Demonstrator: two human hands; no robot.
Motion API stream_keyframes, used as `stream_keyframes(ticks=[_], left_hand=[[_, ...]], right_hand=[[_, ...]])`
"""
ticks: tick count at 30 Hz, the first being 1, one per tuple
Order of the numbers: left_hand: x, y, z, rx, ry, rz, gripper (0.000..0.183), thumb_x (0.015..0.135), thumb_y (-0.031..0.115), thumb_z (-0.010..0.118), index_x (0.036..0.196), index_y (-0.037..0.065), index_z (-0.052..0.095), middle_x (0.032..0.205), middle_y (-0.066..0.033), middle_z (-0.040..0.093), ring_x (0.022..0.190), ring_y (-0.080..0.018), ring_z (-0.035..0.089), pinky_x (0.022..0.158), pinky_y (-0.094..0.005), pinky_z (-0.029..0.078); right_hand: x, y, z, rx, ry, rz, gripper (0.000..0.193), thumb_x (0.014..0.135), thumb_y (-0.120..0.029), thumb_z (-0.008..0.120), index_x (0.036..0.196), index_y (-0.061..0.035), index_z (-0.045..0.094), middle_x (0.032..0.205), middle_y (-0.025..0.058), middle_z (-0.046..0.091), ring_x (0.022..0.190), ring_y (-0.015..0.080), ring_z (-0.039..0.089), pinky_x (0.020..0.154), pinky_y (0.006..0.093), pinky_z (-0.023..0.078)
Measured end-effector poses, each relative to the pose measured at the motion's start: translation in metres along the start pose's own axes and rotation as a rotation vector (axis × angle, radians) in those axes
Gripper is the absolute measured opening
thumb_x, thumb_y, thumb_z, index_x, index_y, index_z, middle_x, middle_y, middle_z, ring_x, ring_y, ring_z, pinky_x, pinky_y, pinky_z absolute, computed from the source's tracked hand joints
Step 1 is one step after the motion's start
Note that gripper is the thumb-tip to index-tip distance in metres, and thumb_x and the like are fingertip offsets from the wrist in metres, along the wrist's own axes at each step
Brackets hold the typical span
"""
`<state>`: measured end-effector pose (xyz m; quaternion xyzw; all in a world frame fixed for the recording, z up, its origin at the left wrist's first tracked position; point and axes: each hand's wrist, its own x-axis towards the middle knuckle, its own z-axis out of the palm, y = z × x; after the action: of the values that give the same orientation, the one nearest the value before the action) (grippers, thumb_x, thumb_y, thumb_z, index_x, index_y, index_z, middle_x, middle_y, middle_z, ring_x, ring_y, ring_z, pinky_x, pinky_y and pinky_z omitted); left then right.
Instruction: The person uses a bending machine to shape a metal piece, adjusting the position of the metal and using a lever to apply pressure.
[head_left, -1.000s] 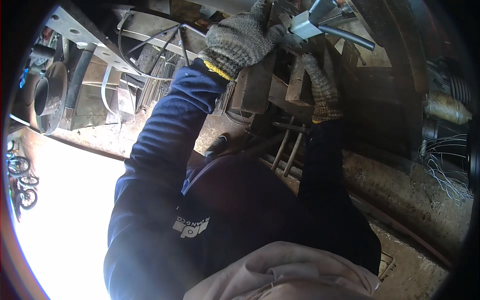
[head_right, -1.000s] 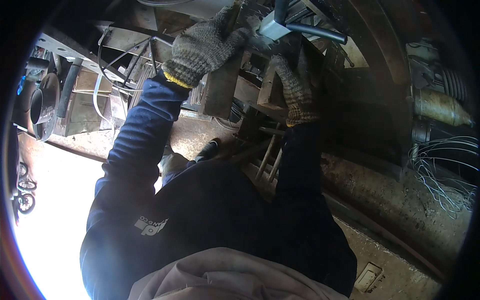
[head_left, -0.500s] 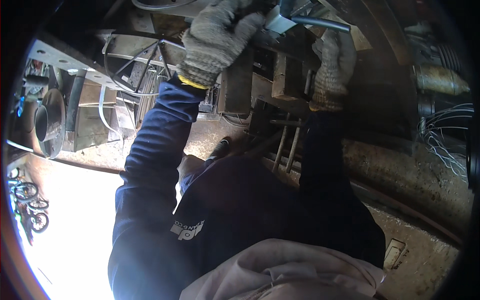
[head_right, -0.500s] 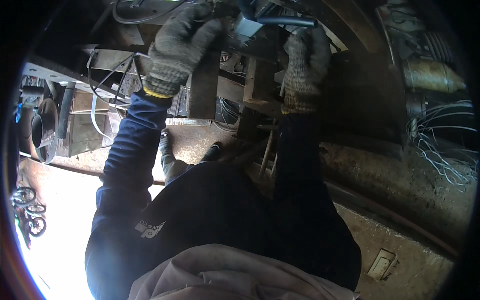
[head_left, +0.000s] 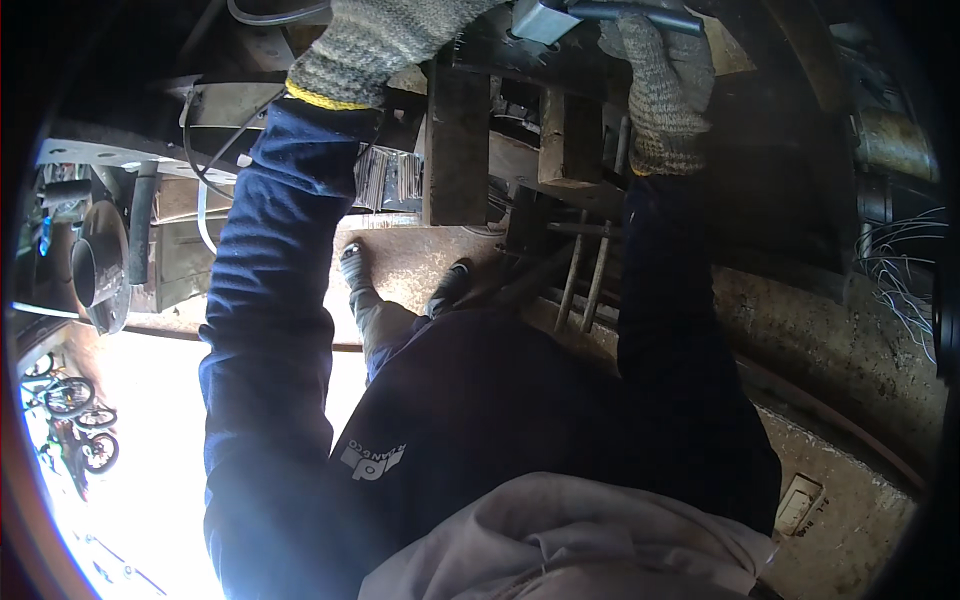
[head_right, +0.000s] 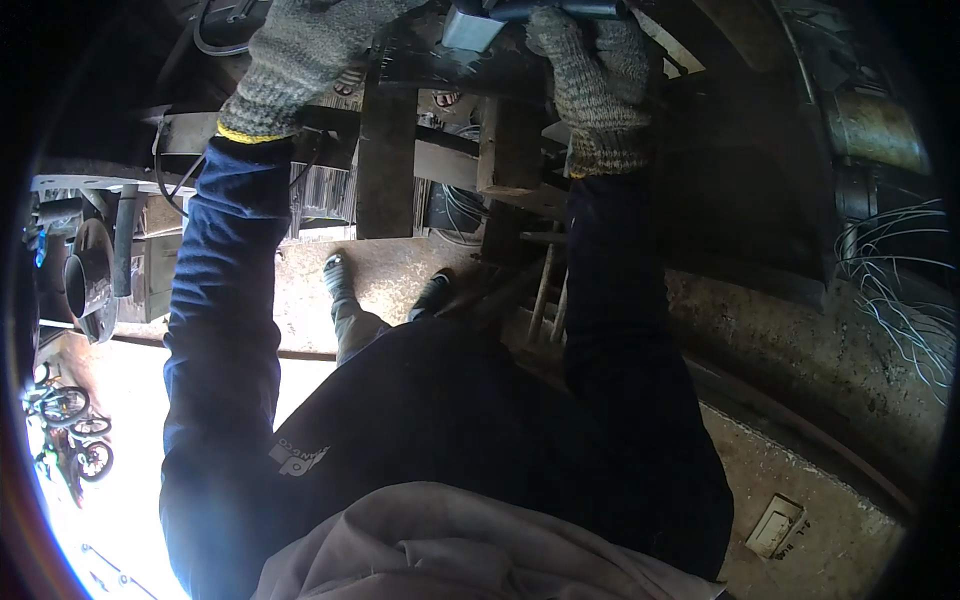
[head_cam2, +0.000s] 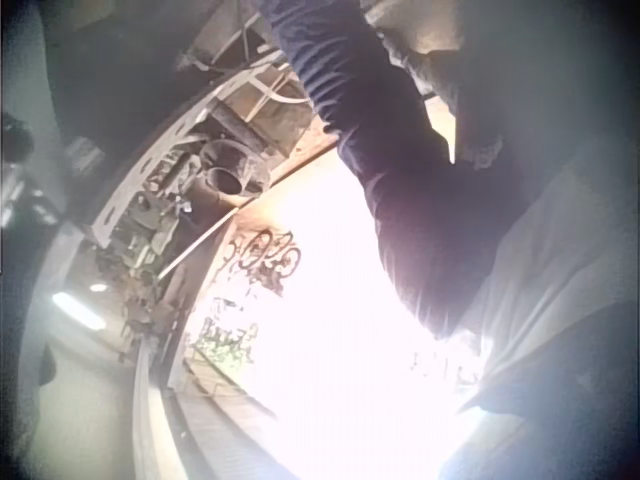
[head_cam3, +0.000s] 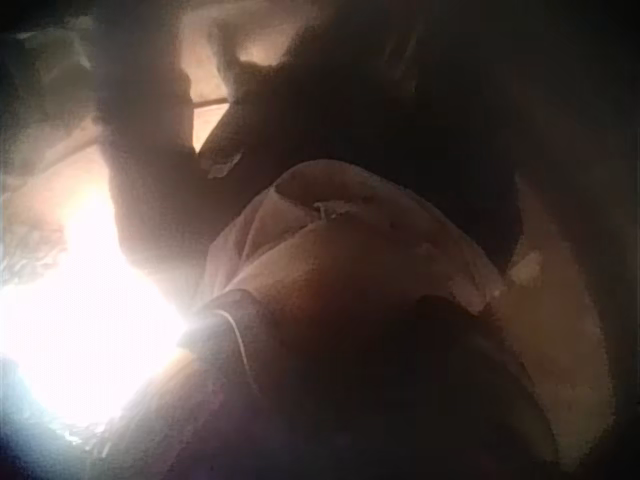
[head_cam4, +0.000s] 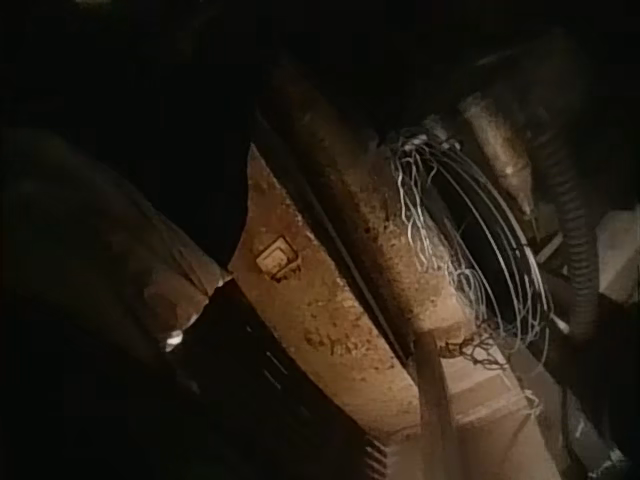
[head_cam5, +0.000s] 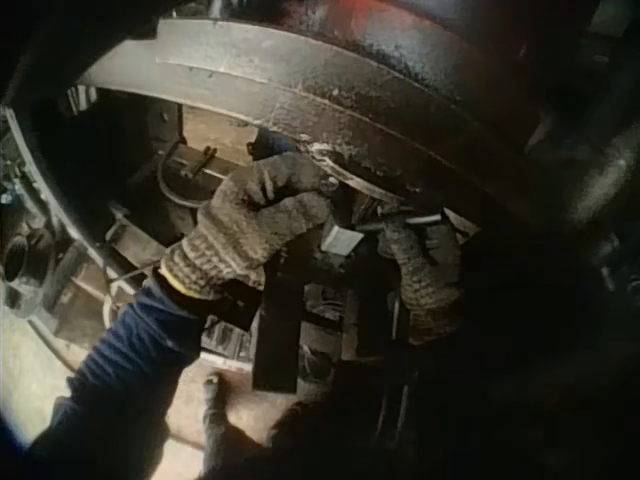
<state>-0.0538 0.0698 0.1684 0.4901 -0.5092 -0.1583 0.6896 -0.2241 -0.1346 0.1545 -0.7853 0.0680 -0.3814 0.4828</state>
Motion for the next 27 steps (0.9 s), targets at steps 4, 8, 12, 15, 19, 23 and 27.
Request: stream_keyframes(ticks=[4, 8, 12, 15, 19, 23, 27], left_hand=[[0.001, 0.004, 0.006, 0.095, 0.010, 0.045, 0.022, 0.095, 0.010, 0.073, 0.114, 0.000, 0.069, 0.092, -0.0045, 0.071, 0.083, -0.0132, 0.068, 0.074, -0.0293, 0.056], [0.008, 0.004, -0.003, 0.184, -0.052, 0.050, 0.021, 0.093, 0.010, 0.075, 0.111, 0.000, 0.071, 0.091, -0.0058, 0.072, 0.083, -0.0134, 0.068, 0.074, -0.0297, 0.056], [0.006, 0.011, 0.002, 0.392, 0.010, 0.155, 0.020, 0.094, 0.009, 0.074, 0.112, 0.000, 0.071, 0.089, -0.0051, 0.072, 0.083, -0.0132, 0.068, 0.074, -0.0300, 0.055], [0.012, 0.020, 0.005, 0.156, -0.078, 0.014, 0.022, 0.094, 0.009, 0.072, 0.114, -0.001, 0.071, 0.091, -0.0054, 0.072, 0.083, -0.0130, 0.068, 0.073, -0.0292, 0.055], [0.013, 0.023, 0.000, 0.153, -0.127, -0.018, 0.025, 0.096, 0.006, 0.069, 0.119, -0.001, 0.071, 0.096, -0.0069, 0.073, 0.085, -0.0136, 0.068, 0.075, -0.0287, 0.055], [0.007, 0.003, -0.006, 0.186, -0.085, 0.106, 0.026, 0.095, 0.002, 0.065, 0.121, 0.000, 0.070, 0.100, -0.0085, 0.074, 0.089, -0.0149, 0.069, 0.079, -0.0285, 0.056], [-0.002, 0.023, -0.014, 0.302, -0.053, 0.101, 0.029, 0.091, -0.001, 0.067, 0.119, 0.001, 0.071, 0.104, -0.0090, 0.076, 0.092, -0.0172, 0.071, 0.082, -0.0289, 0.056]], right_hand=[[0.002, -0.021, 0.005, -0.006, 0.009, 0.033, 0.021, 0.098, -0.021, 0.073, 0.109, -0.0034, 0.068, 0.092, 0.0024, 0.071, 0.080, 0.0122, 0.065, 0.071, 0.0304, 0.053], [0.003, -0.018, 0.005, -0.036, 0.034, 0.043, 0.020, 0.098, -0.020, 0.073, 0.108, -0.0034, 0.068, 0.091, 0.0030, 0.072, 0.079, 0.0122, 0.065, 0.070, 0.0307, 0.053], [0.002, -0.015, 0.006, -0.023, 0.071, 0.039, 0.019, 0.098, -0.019, 0.073, 0.108, -0.0038, 0.068, 0.089, 0.0029, 0.071, 0.077, 0.0119, 0.065, 0.069, 0.0308, 0.053], [0.002, -0.013, 0.004, -0.051, 0.083, 0.021, 0.018, 0.098, -0.018, 0.073, 0.108, -0.0042, 0.068, 0.089, 0.0029, 0.071, 0.077, 0.0116, 0.064, 0.069, 0.0306, 0.053], [0.003, -0.017, 0.006, -0.067, 0.086, 0.055, 0.016, 0.098, -0.019, 0.073, 0.103, -0.0044, 0.069, 0.085, 0.0017, 0.069, 0.075, 0.0115, 0.063, 0.067, 0.0303, 0.051], [0.009, -0.007, -0.012, -0.219, -0.068, -0.088, 0.027, 0.098, -0.017, 0.074, 0.119, -0.0030, 0.066, 0.106, 0.0052, 0.070, 0.089, 0.0130, 0.066, 0.076, 0.0296, 0.055], [-0.005, -0.006, 0.000, 0.015, -0.030, 0.016, 0.038, 0.095, -0.023, 0.077, 0.125, -0.0034, 0.066, 0.109, 0.0045, 0.070, 0.094, 0.0114, 0.066, 0.085, 0.0279, 0.056]])
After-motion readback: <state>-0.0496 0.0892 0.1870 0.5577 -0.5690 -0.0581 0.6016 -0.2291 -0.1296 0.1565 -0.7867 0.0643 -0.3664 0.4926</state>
